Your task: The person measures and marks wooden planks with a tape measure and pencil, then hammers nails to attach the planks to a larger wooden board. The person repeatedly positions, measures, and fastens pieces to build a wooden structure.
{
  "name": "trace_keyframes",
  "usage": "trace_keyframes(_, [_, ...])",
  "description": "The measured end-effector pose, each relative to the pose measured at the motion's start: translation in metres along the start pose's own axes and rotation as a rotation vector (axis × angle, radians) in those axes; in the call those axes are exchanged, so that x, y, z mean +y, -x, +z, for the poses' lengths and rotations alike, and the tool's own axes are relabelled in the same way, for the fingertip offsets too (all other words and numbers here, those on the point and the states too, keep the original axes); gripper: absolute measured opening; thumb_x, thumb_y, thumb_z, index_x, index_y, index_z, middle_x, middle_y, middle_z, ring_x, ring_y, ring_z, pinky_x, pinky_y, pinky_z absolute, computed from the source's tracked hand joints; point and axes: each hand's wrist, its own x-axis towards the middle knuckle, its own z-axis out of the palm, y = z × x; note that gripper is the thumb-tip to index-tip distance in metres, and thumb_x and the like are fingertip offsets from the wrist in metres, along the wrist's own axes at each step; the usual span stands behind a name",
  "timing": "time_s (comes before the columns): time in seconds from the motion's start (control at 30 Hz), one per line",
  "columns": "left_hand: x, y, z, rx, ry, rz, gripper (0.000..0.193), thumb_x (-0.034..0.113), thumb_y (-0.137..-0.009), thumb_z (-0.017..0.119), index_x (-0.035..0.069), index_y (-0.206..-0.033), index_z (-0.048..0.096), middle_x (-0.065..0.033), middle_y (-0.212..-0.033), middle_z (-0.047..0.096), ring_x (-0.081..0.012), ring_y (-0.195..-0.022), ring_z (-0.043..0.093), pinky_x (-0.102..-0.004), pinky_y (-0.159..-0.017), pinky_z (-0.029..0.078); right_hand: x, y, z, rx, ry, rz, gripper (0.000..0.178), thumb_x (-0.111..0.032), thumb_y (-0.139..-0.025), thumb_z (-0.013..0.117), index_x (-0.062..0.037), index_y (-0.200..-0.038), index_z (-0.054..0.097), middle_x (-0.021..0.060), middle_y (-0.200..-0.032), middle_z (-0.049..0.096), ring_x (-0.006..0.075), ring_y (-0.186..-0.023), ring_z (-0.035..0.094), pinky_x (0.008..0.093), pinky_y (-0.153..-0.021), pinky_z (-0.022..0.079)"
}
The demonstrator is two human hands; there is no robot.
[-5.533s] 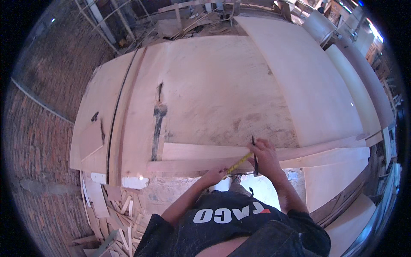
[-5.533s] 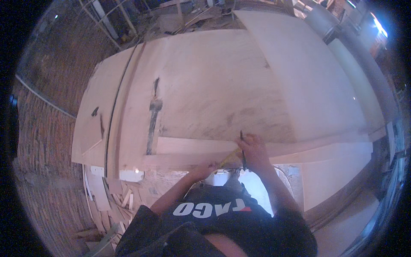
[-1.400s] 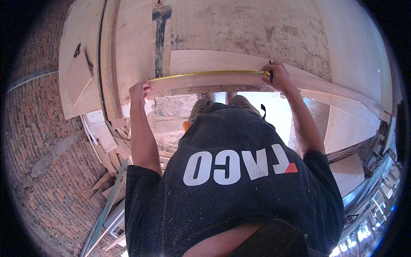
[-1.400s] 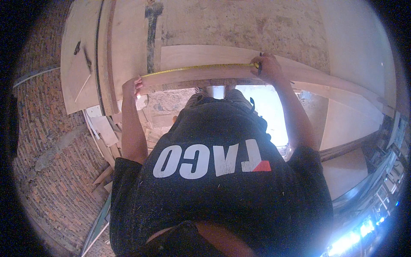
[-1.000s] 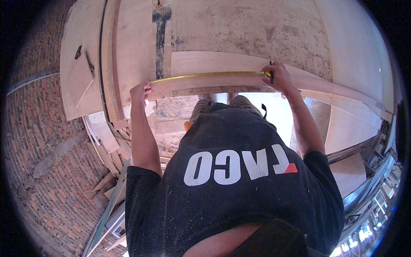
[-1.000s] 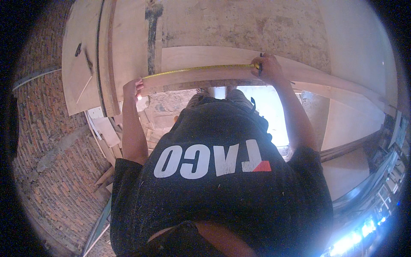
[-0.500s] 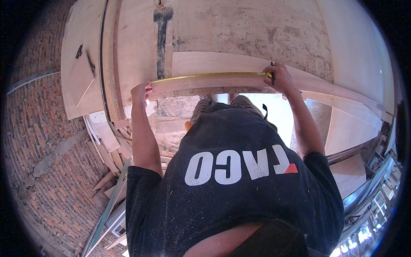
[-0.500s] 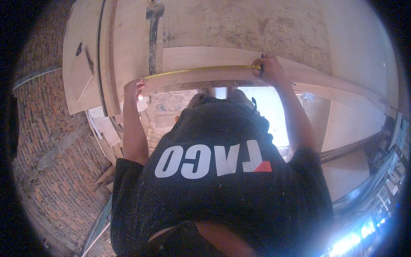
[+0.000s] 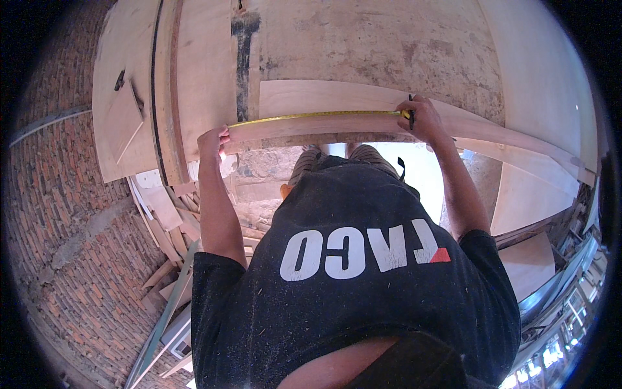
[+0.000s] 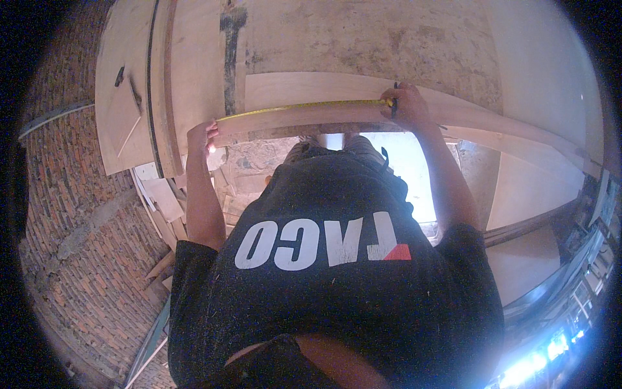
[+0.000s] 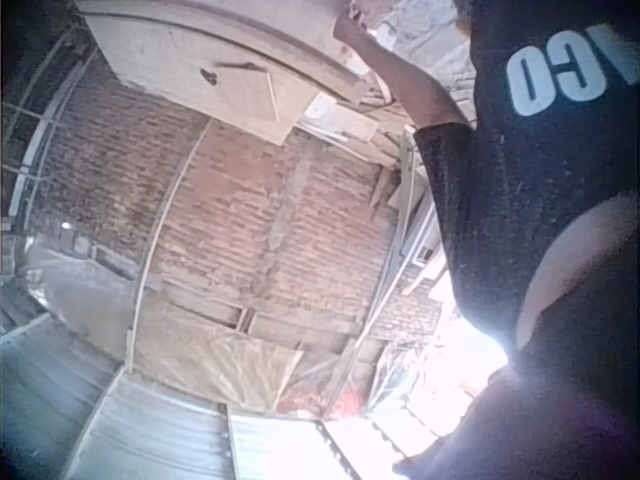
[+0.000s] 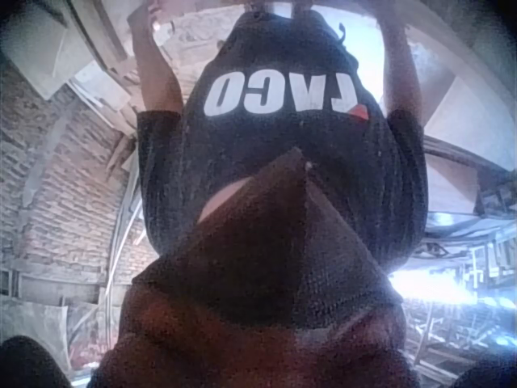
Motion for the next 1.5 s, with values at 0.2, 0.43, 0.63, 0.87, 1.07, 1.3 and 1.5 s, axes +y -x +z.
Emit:
trace_keyframes(0.2, [-0.001, -0.003, -0.001, 0.017, -0.033, -0.021, 0.028, 0.029, -0.087, 0.076, 0.008, -0.105, 0.074, -0.0058, -0.101, 0.075, -0.0182, -0.089, 0.067, -0.0343, -0.070, 0.041, 0.001, -0.001, 0.000, -0.002, -0.020, -0.003, 0.033, -0.026, -0.076, 0.082, -0.0169, -0.108, 0.078, 0.0172, -0.106, 0.066, 0.0379, -0.111, 0.062, 0.0486, -0.098, 0.053])
trace_keyframes(0.43, [-0.008, -0.009, -0.004, -0.001, -0.017, -0.012, 0.029, 0.029, -0.088, 0.076, 0.007, -0.107, 0.074, -0.0062, -0.101, 0.074, -0.0185, -0.091, 0.066, -0.0342, -0.069, 0.042, -0.001, -0.001, -0.002, -0.012, 0.009, -0.016, 0.037, -0.028, -0.076, 0.084, -0.0176, -0.111, 0.078, 0.0165, -0.108, 0.067, 0.0379, -0.112, 0.062, 0.0483, -0.099, 0.053])
trace_keyframes(0.63, [-0.003, -0.005, -0.003, 0.010, 0.009, 0.003, 0.029, 0.024, -0.086, 0.076, 0.002, -0.104, 0.074, -0.0095, -0.099, 0.075, -0.0188, -0.085, 0.069, -0.0299, -0.058, 0.039, 0.011, -0.003, 0.009, 0.019, 0.015, -0.024, 0.039, -0.029, -0.075, 0.085, -0.0188, -0.111, 0.077, 0.0155, -0.110, 0.067, 0.0381, -0.114, 0.062, 0.0487, -0.100, 0.053])
trace_keyframes(0.87, [0.000, 0.001, -0.002, 0.027, 0.027, 0.016, 0.029, 0.020, -0.085, 0.077, -0.001, -0.104, 0.074, -0.0118, -0.097, 0.075, -0.0178, -0.082, 0.070, -0.0268, -0.051, 0.038, -0.003, 0.001, -0.002, 0.015, 0.023, -0.038, 0.034, -0.025, -0.076, 0.082, -0.0170, -0.108, 0.078, 0.0167, -0.107, 0.066, 0.0379, -0.113, 0.063, 0.0486, -0.097, 0.054])
trace_keyframes(1.07, [0.001, 0.000, 0.002, 0.016, 0.038, 0.002, 0.027, 0.020, -0.086, 0.075, 0.001, -0.105, 0.074, -0.0098, -0.096, 0.075, -0.0161, -0.080, 0.069, -0.0259, -0.049, 0.037, -0.005, 0.004, -0.006, 0.021, -0.006, -0.032, 0.033, -0.025, -0.074, 0.082, -0.0151, -0.105, 0.078, 0.0171, -0.106, 0.067, 0.0377, -0.108, 0.064, 0.0478, -0.097, 0.054])
trace_keyframes(1.3, [-0.022, -0.008, -0.006, 0.065, 0.159, -0.012, 0.029, 0.023, -0.090, 0.074, 0.003, -0.110, 0.073, -0.0078, -0.095, 0.074, -0.0144, -0.076, 0.068, -0.0254, -0.052, 0.041, -0.005, -0.003, -0.008, 0.016, -0.101, -0.099, 0.026, -0.023, -0.075, 0.074, -0.0109, -0.097, 0.078, 0.0253, -0.099, 0.066, 0.0432, -0.104, 0.062, 0.0533, -0.090, 0.050])
trace_keyframes(1.5, [-0.044, 0.063, 0.026, 0.454, 0.387, 0.315, 0.036, 0.019, -0.095, 0.076, -0.005, -0.121, 0.071, -0.0061, -0.093, 0.072, -0.0144, -0.076, 0.068, -0.0287, -0.074, 0.057, 0.055, -0.009, 0.020, 0.312, -0.135, -0.367, 0.045, -0.021, -0.084, 0.078, -0.0064, -0.126, 0.070, 0.0167, -0.102, 0.068, 0.0326, -0.088, 0.065, 0.0429, -0.083, 0.051])
